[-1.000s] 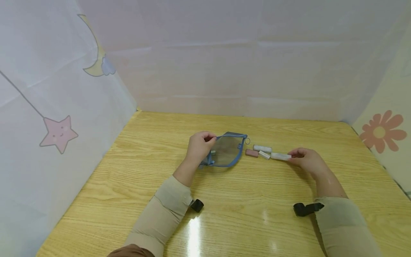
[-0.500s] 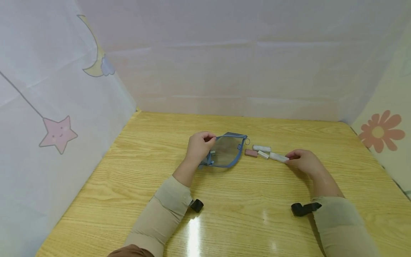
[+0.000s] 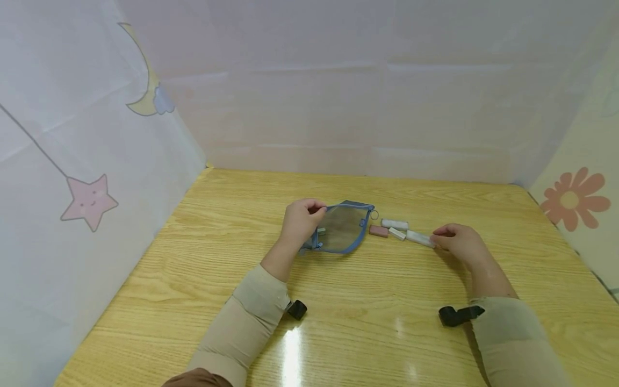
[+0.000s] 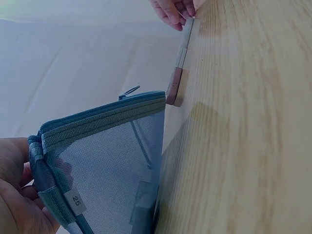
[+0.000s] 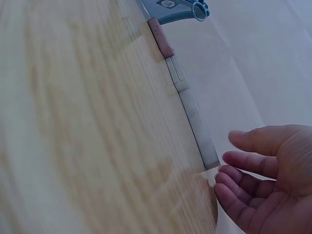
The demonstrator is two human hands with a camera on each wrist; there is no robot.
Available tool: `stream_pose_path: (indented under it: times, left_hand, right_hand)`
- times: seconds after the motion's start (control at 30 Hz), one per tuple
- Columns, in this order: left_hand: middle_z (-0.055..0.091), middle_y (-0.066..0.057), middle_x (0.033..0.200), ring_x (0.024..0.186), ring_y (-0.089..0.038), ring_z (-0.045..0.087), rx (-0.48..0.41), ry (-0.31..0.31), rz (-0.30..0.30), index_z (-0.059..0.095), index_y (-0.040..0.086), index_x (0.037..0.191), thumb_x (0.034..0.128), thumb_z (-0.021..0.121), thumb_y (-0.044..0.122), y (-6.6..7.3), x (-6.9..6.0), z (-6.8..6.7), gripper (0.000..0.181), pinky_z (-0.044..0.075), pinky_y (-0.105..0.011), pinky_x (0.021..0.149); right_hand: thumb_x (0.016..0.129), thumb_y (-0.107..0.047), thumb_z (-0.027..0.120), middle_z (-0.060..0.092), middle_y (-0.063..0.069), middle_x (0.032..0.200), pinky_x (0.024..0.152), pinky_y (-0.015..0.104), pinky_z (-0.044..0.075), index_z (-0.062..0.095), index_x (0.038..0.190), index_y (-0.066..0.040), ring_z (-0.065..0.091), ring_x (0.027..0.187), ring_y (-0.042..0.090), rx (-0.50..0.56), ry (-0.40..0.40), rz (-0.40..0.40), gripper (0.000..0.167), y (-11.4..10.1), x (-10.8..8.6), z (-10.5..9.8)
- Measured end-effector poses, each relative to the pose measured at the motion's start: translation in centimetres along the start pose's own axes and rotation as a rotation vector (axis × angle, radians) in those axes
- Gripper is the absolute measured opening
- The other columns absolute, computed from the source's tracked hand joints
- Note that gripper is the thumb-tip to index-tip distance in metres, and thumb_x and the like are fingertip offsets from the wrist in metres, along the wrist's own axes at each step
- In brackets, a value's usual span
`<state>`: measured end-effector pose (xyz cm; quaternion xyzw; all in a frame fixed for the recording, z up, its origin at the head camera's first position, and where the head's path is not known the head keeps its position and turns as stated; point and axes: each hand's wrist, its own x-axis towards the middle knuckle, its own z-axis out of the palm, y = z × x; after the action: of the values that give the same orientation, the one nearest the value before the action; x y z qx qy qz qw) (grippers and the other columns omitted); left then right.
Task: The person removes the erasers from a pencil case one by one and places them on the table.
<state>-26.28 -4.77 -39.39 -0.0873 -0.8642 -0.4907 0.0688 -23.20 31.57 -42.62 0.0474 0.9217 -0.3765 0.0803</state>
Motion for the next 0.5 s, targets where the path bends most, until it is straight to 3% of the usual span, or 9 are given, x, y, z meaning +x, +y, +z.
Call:
stream_pose_path:
  times: [0.23,0.5]
  left_hand:
    - [0.066,0.002,0.087,0.078,-0.011,0.059,-0.011,0.008,-0.002,0.071,0.013,0.090,0.0863,0.063,0.019,0.0,0.0,0.1,0.011,0.050,-0.023,0.066]
    - [0.066,0.003,0.087,0.077,-0.010,0.059,-0.005,0.011,0.003,0.071,0.012,0.091,0.0863,0.063,0.019,-0.2,0.1,0.2,0.011,0.050,-0.022,0.066]
  right_hand:
    - [0.092,-0.041,0.050,0.055,0.018,0.112,0.072,0.035,0.043,0.055,0.116,-0.003,0.050,0.095,0.030,-0.009,0.056,-0.089,0.045,-1.3,-0.4,-0.1]
    - [0.091,-0.041,0.053,0.055,0.015,0.113,0.075,0.036,0.042,0.057,0.115,-0.004,0.049,0.099,0.027,0.045,0.046,-0.181,0.044,-3.7,-0.5,1.3]
